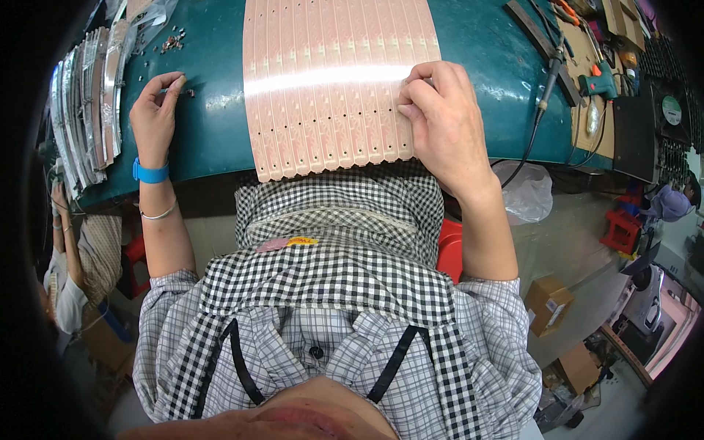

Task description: The person assembles LED beads onto a circuit board panel, then solders the components in place with a soldering iron.

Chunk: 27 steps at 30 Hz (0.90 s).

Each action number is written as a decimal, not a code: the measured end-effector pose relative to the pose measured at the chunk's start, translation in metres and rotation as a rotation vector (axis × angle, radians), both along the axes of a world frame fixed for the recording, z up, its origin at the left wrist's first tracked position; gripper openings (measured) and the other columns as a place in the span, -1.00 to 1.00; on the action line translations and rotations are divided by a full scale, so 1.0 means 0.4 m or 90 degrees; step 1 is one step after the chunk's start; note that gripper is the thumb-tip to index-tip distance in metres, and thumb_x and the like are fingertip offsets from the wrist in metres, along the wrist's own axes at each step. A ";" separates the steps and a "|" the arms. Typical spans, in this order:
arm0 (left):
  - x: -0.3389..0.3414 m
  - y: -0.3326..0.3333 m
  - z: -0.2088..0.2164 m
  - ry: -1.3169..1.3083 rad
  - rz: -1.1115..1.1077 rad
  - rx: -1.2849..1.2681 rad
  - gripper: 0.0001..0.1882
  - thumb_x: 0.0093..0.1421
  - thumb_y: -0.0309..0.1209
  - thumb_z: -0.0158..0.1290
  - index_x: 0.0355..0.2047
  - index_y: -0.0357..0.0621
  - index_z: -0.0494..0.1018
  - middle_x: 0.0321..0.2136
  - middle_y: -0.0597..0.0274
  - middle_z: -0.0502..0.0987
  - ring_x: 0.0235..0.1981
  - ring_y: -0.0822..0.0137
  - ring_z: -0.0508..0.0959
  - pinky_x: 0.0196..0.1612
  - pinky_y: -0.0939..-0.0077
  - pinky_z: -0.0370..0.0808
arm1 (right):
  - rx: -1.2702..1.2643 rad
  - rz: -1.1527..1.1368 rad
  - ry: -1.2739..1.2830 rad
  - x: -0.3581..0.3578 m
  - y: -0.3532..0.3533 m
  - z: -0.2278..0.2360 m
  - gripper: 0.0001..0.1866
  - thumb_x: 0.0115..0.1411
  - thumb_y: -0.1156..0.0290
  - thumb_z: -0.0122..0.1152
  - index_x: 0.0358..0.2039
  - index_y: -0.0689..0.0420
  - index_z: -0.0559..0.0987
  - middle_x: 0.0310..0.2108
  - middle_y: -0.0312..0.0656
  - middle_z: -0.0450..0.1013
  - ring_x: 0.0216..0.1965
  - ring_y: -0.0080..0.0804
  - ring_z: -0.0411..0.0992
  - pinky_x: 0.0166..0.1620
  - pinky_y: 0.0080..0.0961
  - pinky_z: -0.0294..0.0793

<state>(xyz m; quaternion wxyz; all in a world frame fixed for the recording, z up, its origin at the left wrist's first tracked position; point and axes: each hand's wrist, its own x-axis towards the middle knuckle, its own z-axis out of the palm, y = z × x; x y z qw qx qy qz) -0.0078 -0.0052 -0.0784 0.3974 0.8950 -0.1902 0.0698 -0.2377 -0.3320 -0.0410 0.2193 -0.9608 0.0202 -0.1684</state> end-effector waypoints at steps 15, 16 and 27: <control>-0.107 -0.040 0.089 0.038 -0.049 -0.231 -0.81 0.24 -0.55 0.16 -0.13 -0.27 0.60 -0.42 0.33 0.57 -0.39 0.60 0.50 -0.31 0.72 0.43 | -0.115 -0.003 -0.040 0.008 0.023 -0.015 -0.85 -0.11 0.59 0.34 -0.49 0.17 0.54 -0.36 -0.20 0.45 -0.17 -0.16 0.42 -0.10 -0.27 0.43; -0.132 -0.043 0.103 0.074 -0.085 -0.245 -0.83 0.24 -0.58 0.15 -0.16 -0.30 0.59 -0.39 0.30 0.58 -0.35 0.57 0.54 -0.26 0.72 0.46 | -0.115 -0.010 -0.039 0.012 0.022 -0.017 -0.84 -0.11 0.58 0.34 -0.49 0.18 0.53 -0.37 -0.19 0.46 -0.18 -0.16 0.42 -0.11 -0.27 0.43; -0.321 -0.149 0.121 0.548 -0.316 -0.450 -0.73 0.15 -0.63 0.20 -0.13 -0.32 0.48 -0.29 0.20 0.62 -0.26 0.48 0.64 -0.13 0.63 0.60 | 0.345 0.165 -0.104 0.033 0.159 0.068 -0.82 -0.03 0.66 0.35 -0.35 0.25 0.63 -0.33 -0.13 0.55 -0.26 -0.30 0.54 -0.17 -0.46 0.52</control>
